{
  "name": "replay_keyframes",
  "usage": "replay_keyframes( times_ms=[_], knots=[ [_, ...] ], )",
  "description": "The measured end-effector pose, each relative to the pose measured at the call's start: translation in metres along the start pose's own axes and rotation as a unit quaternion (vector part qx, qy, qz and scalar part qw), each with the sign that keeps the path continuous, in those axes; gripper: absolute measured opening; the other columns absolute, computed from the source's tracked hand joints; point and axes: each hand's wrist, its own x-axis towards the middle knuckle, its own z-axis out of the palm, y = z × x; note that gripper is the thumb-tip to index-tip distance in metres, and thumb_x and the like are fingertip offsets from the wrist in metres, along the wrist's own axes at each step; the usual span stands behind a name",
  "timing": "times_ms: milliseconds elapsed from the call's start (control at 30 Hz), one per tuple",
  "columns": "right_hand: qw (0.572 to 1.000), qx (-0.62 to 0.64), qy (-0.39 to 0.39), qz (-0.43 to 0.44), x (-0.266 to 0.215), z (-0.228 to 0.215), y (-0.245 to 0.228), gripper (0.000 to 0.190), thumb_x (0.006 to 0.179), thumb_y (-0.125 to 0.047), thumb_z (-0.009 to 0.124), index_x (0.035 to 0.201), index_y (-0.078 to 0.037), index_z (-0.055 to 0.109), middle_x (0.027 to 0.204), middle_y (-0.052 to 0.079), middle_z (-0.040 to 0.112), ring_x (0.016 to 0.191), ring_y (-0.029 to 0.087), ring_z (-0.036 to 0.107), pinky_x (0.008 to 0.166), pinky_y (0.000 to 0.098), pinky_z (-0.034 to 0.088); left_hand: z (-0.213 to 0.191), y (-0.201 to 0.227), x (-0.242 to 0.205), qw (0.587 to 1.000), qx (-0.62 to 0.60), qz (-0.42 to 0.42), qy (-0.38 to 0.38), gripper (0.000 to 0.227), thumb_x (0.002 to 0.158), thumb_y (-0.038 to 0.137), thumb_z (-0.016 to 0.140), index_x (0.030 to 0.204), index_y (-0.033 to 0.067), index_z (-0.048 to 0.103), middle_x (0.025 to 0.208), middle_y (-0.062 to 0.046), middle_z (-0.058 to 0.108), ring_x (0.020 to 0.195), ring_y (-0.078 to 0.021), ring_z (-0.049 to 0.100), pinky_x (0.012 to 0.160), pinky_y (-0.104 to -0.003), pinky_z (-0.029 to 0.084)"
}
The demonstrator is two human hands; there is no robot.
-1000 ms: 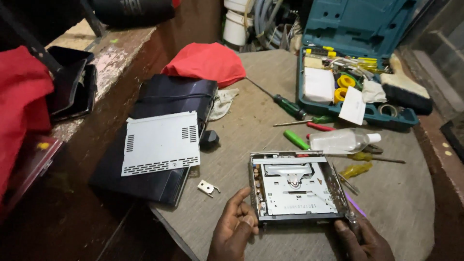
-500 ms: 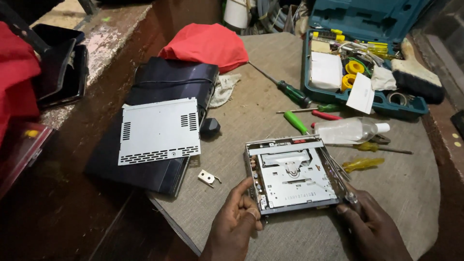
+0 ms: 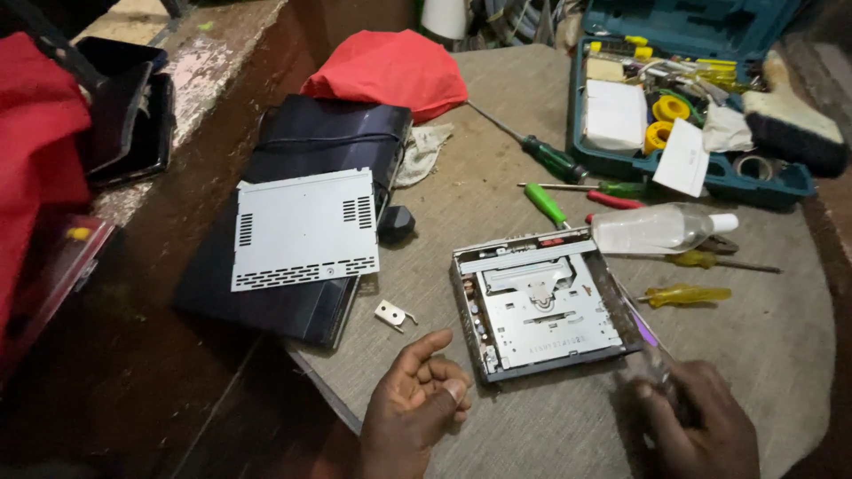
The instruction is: The person disassembles a car stereo unit on a workbench, using a screwdriver to remove screws from the back panel. They then use a small metal tool to adjust internal components and a purple plastic pry tool to separate parts of the casing.
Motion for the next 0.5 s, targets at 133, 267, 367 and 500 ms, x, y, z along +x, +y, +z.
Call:
replay_keyframes(
  times_ms=[133,267,367,500],
  knots=[
    [0.983,0.063,-0.073,-0.153,-0.024,-0.001,-0.004,0.047,0.081,-0.028,0.081,0.128,-0.029,0.079,0.080,-0.004,0.072,0.069,0.008,0.070,0.067,0.0207,0.051,0.003,0.002,-0.004,1.000,-0.012,0.022,-0.003,0.067,0.084,-0.008,0.076,0.150,-0.0037,0.062,0.094,-0.021,0.073,0.073,-0.0260,0.070,0.063,-0.035,0.060],
    [0.985,-0.017,-0.170,-0.031,-0.016,-0.011,-0.028,0.061,0.066,-0.048,0.094,0.126,-0.040,0.084,0.085,-0.009,0.076,0.071,0.006,0.074,0.063,0.0252,0.054,0.017,0.013,-0.013,1.000,-0.016,-0.003,0.015,0.069,0.083,-0.013,0.073,0.150,-0.0024,0.062,0.095,-0.022,0.074,0.075,-0.0269,0.070,0.064,-0.036,0.059],
    [0.979,-0.057,-0.185,-0.065,-0.004,-0.007,-0.024,0.057,0.071,-0.055,0.090,0.125,-0.037,0.083,0.093,-0.007,0.076,0.083,0.011,0.075,0.067,0.0312,0.058,0.022,0.015,-0.015,1.000,-0.019,-0.008,0.022,0.068,0.084,-0.016,0.071,0.150,-0.0012,0.063,0.096,-0.023,0.074,0.077,-0.0280,0.071,0.067,-0.038,0.060],
    [0.972,-0.091,-0.082,-0.201,-0.005,0.004,-0.006,0.056,0.067,-0.061,0.090,0.117,-0.037,0.082,0.103,-0.010,0.077,0.098,0.012,0.071,0.093,0.0406,0.042,0.024,0.018,-0.021,1.000,-0.022,-0.007,0.020,0.068,0.084,-0.017,0.072,0.150,-0.0012,0.064,0.097,-0.021,0.074,0.079,-0.0267,0.072,0.069,-0.036,0.063]
  ],
)
